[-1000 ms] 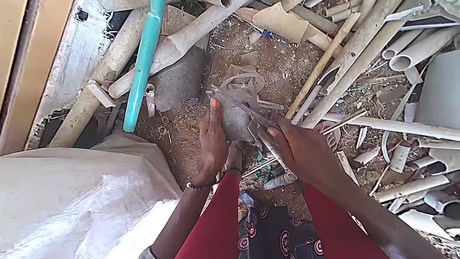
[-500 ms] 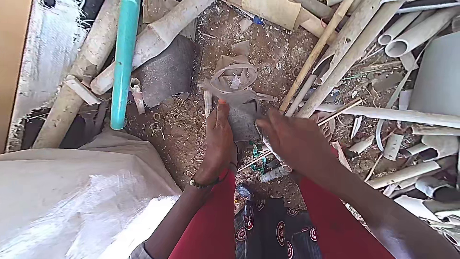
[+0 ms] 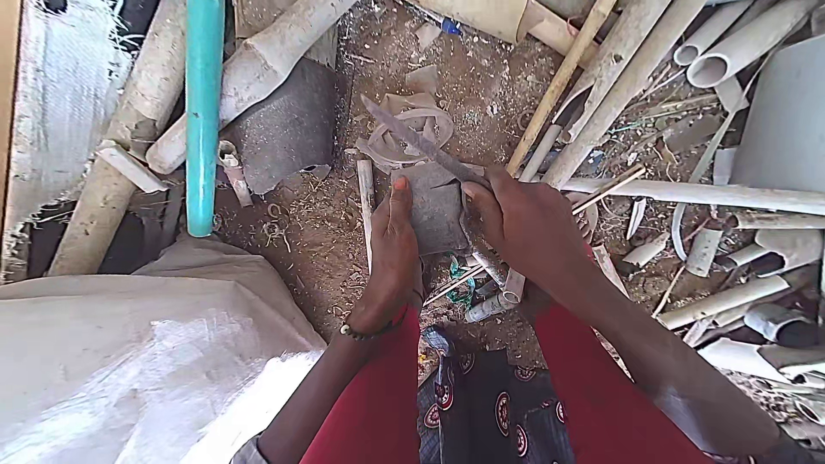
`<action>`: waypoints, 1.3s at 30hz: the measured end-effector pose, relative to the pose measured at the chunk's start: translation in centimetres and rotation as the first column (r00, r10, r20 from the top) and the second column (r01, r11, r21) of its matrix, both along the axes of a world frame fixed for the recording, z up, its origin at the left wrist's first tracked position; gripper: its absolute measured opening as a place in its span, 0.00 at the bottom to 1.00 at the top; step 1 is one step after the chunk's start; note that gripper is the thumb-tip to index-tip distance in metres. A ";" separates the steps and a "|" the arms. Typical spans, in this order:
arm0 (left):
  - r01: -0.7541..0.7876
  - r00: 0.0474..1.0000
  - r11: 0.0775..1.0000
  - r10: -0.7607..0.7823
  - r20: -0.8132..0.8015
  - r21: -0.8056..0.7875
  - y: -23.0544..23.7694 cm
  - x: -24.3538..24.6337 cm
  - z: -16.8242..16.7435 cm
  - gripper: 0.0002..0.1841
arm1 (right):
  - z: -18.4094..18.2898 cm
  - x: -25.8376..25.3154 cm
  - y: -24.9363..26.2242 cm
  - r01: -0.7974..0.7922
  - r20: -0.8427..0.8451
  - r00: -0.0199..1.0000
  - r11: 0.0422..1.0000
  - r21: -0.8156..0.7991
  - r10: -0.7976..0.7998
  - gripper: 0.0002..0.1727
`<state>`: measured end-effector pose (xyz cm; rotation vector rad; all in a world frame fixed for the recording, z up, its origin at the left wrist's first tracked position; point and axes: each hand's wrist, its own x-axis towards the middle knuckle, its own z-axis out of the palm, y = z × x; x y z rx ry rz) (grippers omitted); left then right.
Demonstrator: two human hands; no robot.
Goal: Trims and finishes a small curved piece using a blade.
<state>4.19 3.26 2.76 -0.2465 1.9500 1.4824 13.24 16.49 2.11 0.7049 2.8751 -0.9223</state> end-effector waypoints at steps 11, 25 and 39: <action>-0.367 0.917 0.913 0.324 0.233 0.177 -1.7 -3.2 -1.8 0.29 | -0.1 4.3 -2.0 0.114 -0.132 0.956 0.744 -0.659 -0.263 0.20; 0.446 0.447 0.778 -0.622 -0.643 -0.443 -3.8 -3.2 -1.0 0.16 | -1.7 4.0 0.2 0.509 0.380 0.648 0.004 -0.861 -0.660 0.34; 0.331 -0.203 0.667 -0.640 -0.741 -0.667 -5.0 -2.5 1.6 0.12 | -1.5 3.7 0.9 0.508 0.354 0.628 0.020 -0.861 -0.693 0.20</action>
